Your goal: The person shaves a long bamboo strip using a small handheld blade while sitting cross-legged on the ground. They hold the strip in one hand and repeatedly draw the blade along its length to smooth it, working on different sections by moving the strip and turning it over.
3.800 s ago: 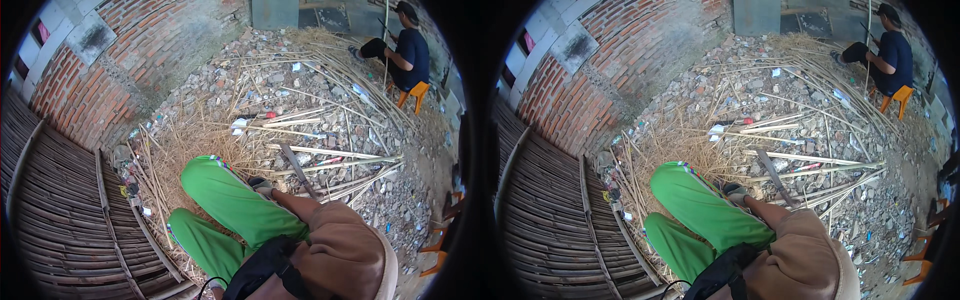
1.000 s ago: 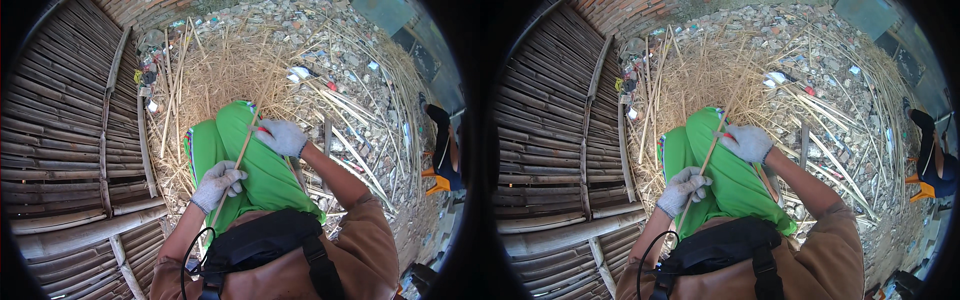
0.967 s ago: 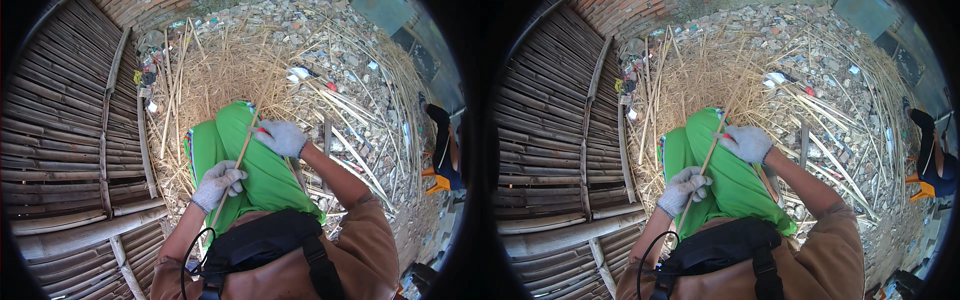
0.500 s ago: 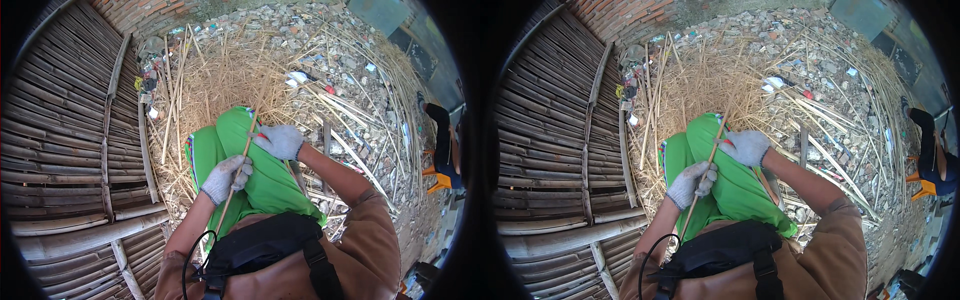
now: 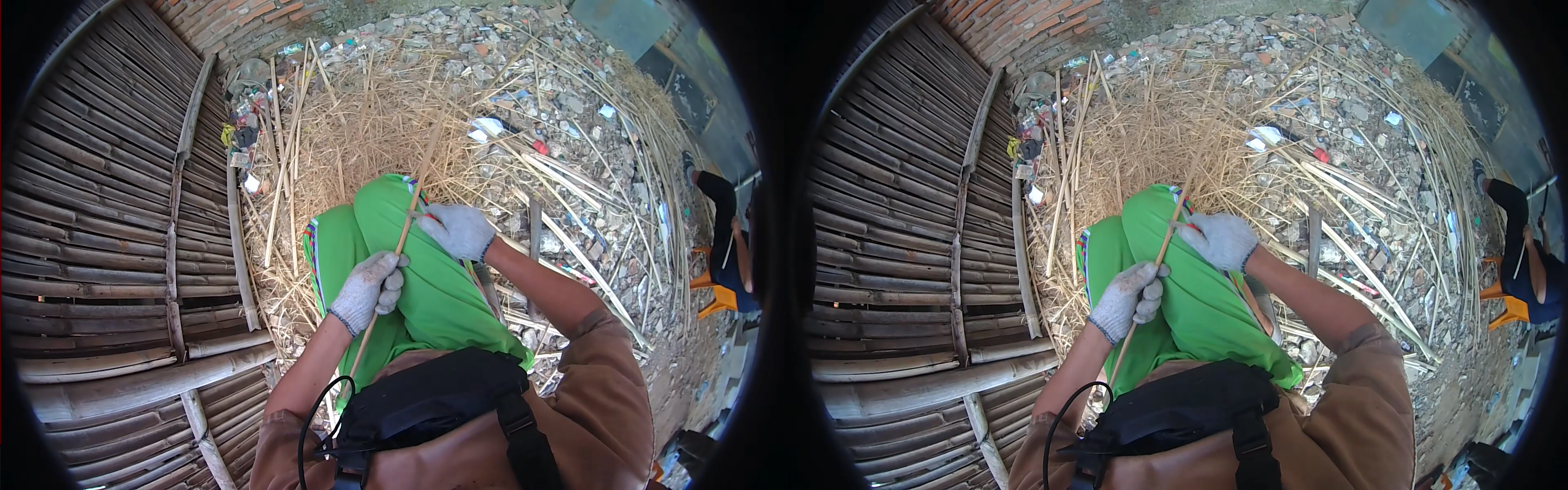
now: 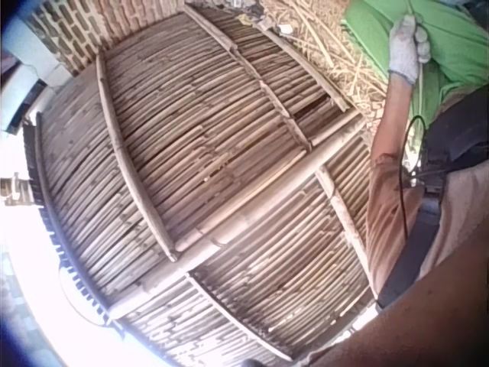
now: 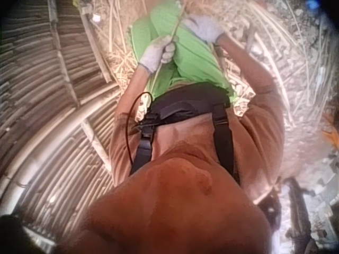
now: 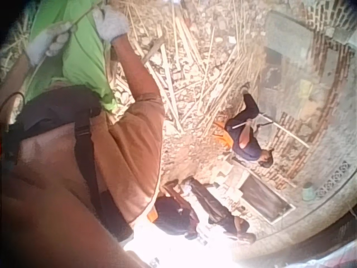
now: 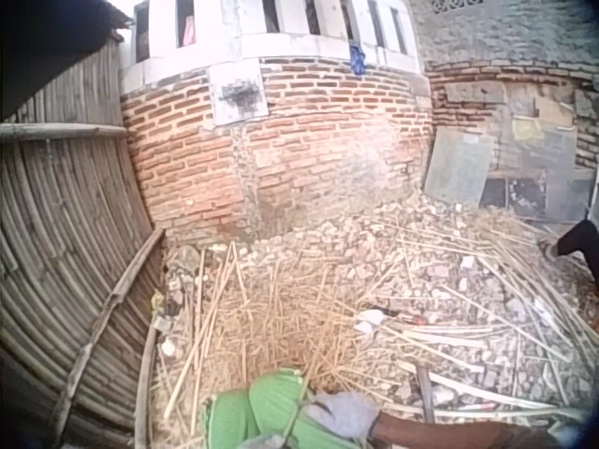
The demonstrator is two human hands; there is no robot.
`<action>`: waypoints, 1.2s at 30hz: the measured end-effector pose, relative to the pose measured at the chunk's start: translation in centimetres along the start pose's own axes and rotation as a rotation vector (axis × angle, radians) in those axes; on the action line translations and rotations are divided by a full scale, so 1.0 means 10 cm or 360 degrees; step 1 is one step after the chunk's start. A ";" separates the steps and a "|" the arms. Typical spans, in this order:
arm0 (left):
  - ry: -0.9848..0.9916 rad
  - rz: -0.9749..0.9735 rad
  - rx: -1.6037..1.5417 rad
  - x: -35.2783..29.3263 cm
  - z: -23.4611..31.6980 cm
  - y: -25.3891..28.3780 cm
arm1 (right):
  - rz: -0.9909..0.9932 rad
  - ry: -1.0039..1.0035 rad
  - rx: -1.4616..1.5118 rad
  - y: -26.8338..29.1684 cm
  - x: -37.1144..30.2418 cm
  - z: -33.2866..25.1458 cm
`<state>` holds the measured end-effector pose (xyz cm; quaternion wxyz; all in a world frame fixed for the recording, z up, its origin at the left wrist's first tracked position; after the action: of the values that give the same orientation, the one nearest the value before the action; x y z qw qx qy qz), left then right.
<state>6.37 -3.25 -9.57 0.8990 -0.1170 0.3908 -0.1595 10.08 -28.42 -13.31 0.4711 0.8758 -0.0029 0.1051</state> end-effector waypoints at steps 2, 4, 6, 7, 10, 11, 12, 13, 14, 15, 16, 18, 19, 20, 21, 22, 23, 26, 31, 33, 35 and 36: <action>0.0013 -0.0018 -0.0004 -0.05 0.01 0.03 | 0.0064 0.0011 0.0051 0.04 0.01 -0.06; -0.0007 -0.0052 0.0029 -0.11 0.01 0.07 | -0.0060 0.0012 -0.0050 0.09 0.03 -0.12; -0.0002 -0.0019 0.0079 -0.18 0.03 0.09 | -0.0119 0.0013 -0.0094 0.17 0.02 -0.20; -0.0017 0.0022 0.0128 -0.22 0.03 0.10 | -0.0169 0.0036 -0.0137 0.18 0.03 -0.22; -0.0053 0.0164 0.0119 -0.12 -0.01 0.07 | -0.0196 0.0088 -0.0117 0.14 0.05 -0.20; -0.0056 0.0165 0.0110 -0.10 0.00 0.05 | -0.0201 0.0095 -0.0121 0.14 0.07 -0.20; -0.0073 0.0184 0.0229 -0.08 0.02 0.04 | -0.0244 0.0077 -0.0157 0.13 0.09 -0.19; -0.0089 0.0205 0.0350 -0.07 0.04 0.03 | -0.0285 0.0060 -0.0191 0.13 0.11 -0.21; -0.0092 0.0206 0.0344 -0.07 0.04 0.01 | -0.0288 0.0066 -0.0194 0.14 0.13 -0.24; -0.0163 0.0267 0.0464 -0.08 0.05 0.00 | -0.0302 0.0060 -0.0217 0.15 0.14 -0.27; -0.0225 0.0322 0.0585 -0.08 0.05 -0.01 | -0.0319 0.0043 -0.0240 0.16 0.13 -0.28; -0.0285 0.0360 0.0635 -0.09 0.03 -0.01 | -0.0262 0.0062 -0.0265 0.13 0.14 -0.29; -0.0353 0.0402 0.0689 -0.11 0.03 -0.01 | -0.0199 0.0085 -0.0288 0.13 0.14 -0.30; -0.0349 0.0397 0.0689 -0.13 0.02 -0.01 | -0.0201 0.0079 -0.0291 0.12 0.13 -0.32; -0.0376 0.0433 0.0746 -0.16 0.01 0.00 | -0.0215 0.0052 -0.0296 0.10 0.11 -0.34; -0.0407 0.0472 0.0807 -0.19 0.01 0.02 | -0.0224 0.0027 -0.0298 0.09 0.11 -0.35; -0.0407 0.0471 0.0811 -0.23 0.00 0.04 | -0.0222 0.0024 -0.0296 0.09 0.11 -0.36; -0.0446 0.0519 0.0908 -0.37 -0.05 0.12 | -0.0195 -0.0048 -0.0298 0.10 0.10 -0.37; -0.0738 0.0589 0.1326 -0.67 -0.16 0.38 | -0.0153 -0.0009 -0.0312 0.14 0.09 -0.43; -0.0780 0.0574 0.1371 -0.78 -0.19 0.41 | -0.0150 -0.0039 -0.0309 0.15 0.08 -0.41; -0.0835 0.0557 0.1430 -0.94 -0.19 0.43 | -0.0129 -0.0072 -0.0301 0.17 0.09 -0.41; -0.0769 0.0570 0.1494 -1.01 -0.20 0.45 | -0.0158 -0.0099 -0.0283 0.17 0.09 -0.40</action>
<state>-0.70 4.57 -5.72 0.9317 0.3310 0.0744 -0.1298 10.07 -26.03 -9.61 0.5512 0.8325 0.0167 0.0538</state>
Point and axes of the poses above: each hand's wrist, its own x-axis towards the middle knuckle, its own y-axis out of the back of the hand, z = x × y, the point moved 3 cm from there along x, towards the middle knuckle, and after that the axes turned 13 degrees about z, right-handed, at the moved point
